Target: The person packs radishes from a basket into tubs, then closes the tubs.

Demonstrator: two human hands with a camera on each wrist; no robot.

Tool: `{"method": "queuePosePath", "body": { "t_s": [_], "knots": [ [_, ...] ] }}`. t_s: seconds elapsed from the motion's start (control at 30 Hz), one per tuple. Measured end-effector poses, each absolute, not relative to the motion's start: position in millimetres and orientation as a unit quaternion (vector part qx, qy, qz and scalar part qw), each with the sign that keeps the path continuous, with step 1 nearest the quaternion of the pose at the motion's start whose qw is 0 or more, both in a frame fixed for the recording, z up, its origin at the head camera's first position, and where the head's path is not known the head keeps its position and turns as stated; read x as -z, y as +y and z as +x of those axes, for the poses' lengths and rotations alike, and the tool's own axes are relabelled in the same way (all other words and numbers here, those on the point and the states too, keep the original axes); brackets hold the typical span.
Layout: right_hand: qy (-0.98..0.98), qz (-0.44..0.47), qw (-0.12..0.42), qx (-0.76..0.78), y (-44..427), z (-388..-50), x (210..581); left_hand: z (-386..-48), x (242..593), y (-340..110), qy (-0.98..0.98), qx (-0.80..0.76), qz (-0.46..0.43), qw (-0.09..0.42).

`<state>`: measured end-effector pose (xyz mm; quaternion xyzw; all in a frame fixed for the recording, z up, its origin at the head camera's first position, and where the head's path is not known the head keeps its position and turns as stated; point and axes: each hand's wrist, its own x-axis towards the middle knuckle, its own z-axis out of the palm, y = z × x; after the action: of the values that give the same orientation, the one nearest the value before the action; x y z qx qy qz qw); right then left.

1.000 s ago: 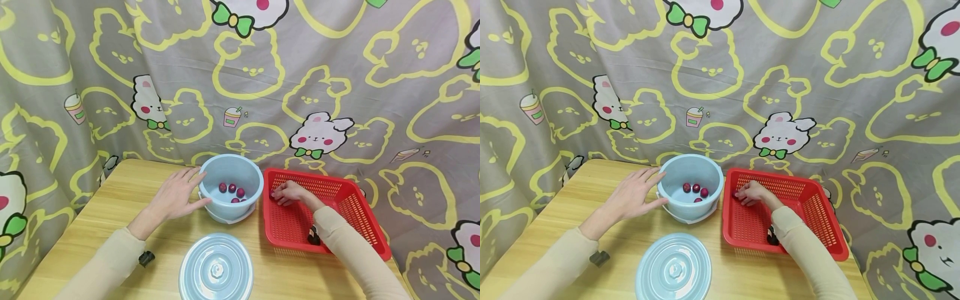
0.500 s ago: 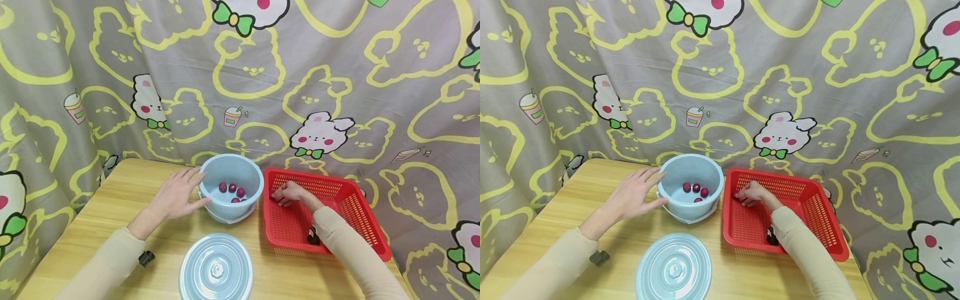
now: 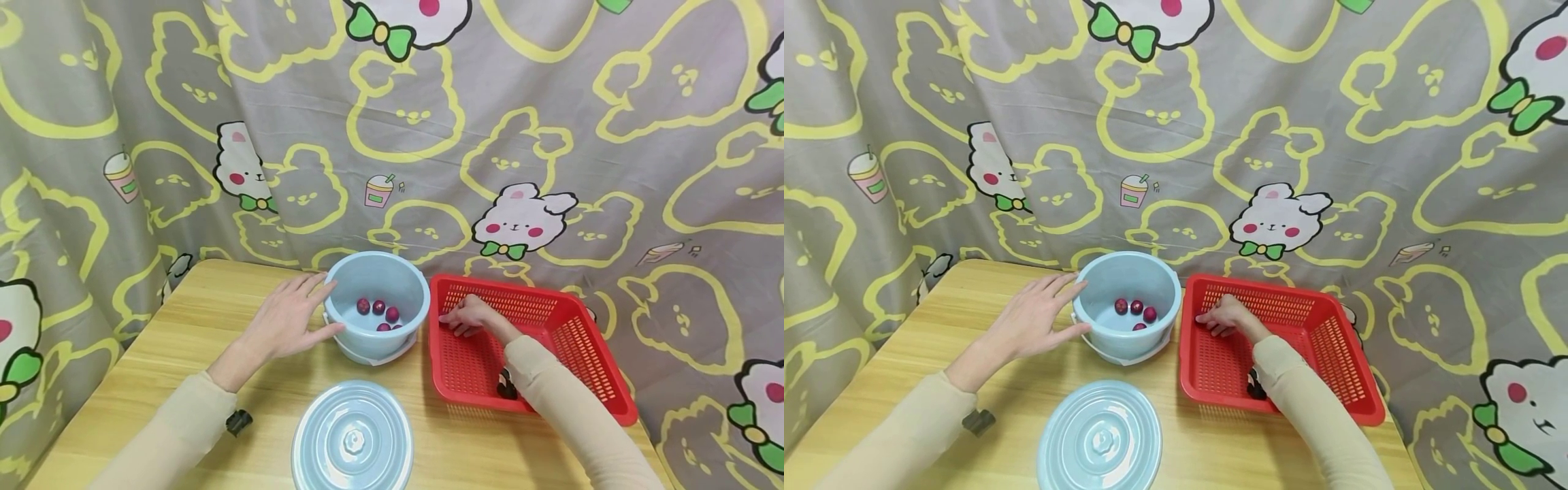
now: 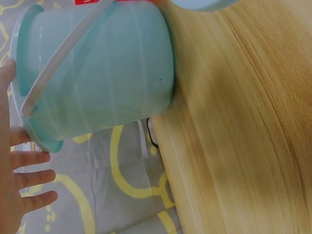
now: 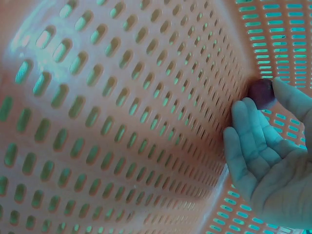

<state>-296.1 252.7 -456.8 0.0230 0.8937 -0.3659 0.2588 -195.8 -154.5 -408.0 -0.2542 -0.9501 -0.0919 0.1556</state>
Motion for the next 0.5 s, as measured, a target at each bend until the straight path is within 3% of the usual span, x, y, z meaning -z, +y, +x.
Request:
{"method": "queuePosePath", "body": {
  "t_s": [0.5],
  "knots": [
    [0.873, 0.009, 0.286, 0.395, 262.0, -295.4, 446.7, -196.0, 408.5, -154.5, -0.951, 0.091, -0.254, 0.154]
  ]
}}
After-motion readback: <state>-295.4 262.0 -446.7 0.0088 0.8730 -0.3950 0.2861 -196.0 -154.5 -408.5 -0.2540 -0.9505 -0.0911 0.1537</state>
